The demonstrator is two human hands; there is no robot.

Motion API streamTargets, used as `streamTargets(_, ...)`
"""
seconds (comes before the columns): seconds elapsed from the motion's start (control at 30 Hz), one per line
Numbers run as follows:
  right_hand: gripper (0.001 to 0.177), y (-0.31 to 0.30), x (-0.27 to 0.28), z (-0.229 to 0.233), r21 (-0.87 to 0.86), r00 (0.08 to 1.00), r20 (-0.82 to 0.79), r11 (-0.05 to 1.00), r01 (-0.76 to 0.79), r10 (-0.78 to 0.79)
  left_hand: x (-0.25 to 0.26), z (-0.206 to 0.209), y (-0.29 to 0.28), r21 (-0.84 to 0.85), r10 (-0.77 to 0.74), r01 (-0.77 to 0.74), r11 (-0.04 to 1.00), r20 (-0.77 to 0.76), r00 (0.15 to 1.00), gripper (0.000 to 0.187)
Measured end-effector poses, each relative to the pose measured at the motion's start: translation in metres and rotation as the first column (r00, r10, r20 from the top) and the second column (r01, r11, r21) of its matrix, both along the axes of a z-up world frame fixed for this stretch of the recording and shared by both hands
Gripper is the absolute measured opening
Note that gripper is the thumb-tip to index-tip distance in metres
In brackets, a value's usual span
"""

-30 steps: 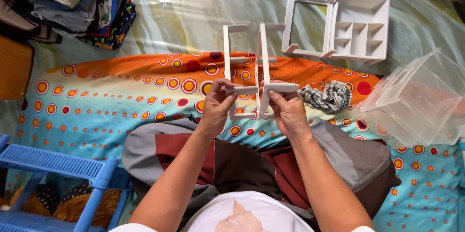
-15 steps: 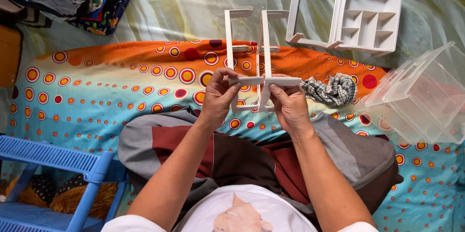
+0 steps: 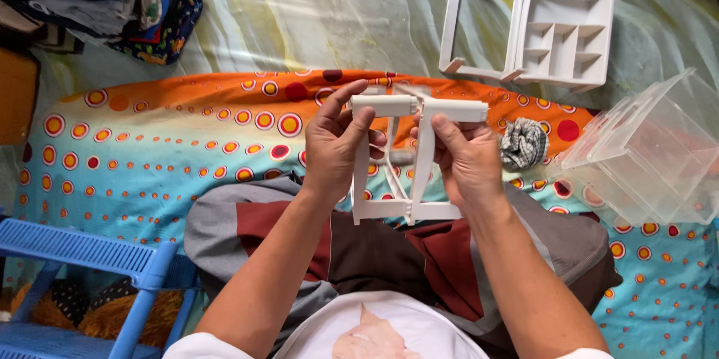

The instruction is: The person wipes white plastic furniture parts with a cloth, then joins two side frames and connects them with a crossbar to form a small rack. The person handles the parts one at a time and assembles them on the floor.

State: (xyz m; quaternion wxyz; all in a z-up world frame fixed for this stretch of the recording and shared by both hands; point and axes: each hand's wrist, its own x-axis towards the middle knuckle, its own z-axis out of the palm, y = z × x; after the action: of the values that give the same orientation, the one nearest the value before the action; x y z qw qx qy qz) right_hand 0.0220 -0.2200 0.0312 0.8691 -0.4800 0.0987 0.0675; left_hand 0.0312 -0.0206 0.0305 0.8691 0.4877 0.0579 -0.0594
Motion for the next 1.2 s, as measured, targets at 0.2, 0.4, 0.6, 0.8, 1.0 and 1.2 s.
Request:
streamTargets(0.2, 0.015, 0.007, 0.011, -0.002, 0.008, 0.999, -0.049, 1.000, -0.015, 0.016, 0.011, -0.006, -0.002, 0.009, 0.010, -0.010, 1.000, -0.006, 1.000, 0.048)
streamTargets(0.4, 0.012, 0.005, 0.013, 0.007, -0.104, 0.997, -0.043, 0.992, -0.065, 0.061, 0.007, -0.004, 0.000, -0.002, 0.031, -0.032, 0.999, -0.051, 0.998, 0.048)
streamTargets(0.6, 0.013, 0.006, 0.010, 0.004, -0.053, 0.998, -0.049, 0.997, -0.050, 0.048, 0.003, -0.002, -0.002, 0.027, 0.040, -0.039, 0.999, -0.052, 0.998, 0.047)
streamTargets(0.8, 0.015, 0.006, 0.008, 0.002, -0.068, 0.999, -0.029, 0.997, -0.041, 0.039, 0.002, 0.001, -0.002, 0.037, 0.030, -0.028, 0.999, -0.060, 0.998, 0.046)
streamTargets(1.0, 0.016, 0.007, 0.006, 0.004, -0.067, 0.999, -0.015, 0.996, -0.052, 0.051, 0.000, -0.002, -0.001, 0.047, 0.021, -0.019, 0.999, -0.044, 0.999, 0.047)
streamTargets(1.2, 0.016, 0.006, 0.006, 0.002, -0.056, 0.998, -0.034, 0.997, -0.052, 0.050, -0.001, -0.007, -0.001, 0.018, -0.010, 0.010, 1.000, 0.011, 1.000, 0.053)
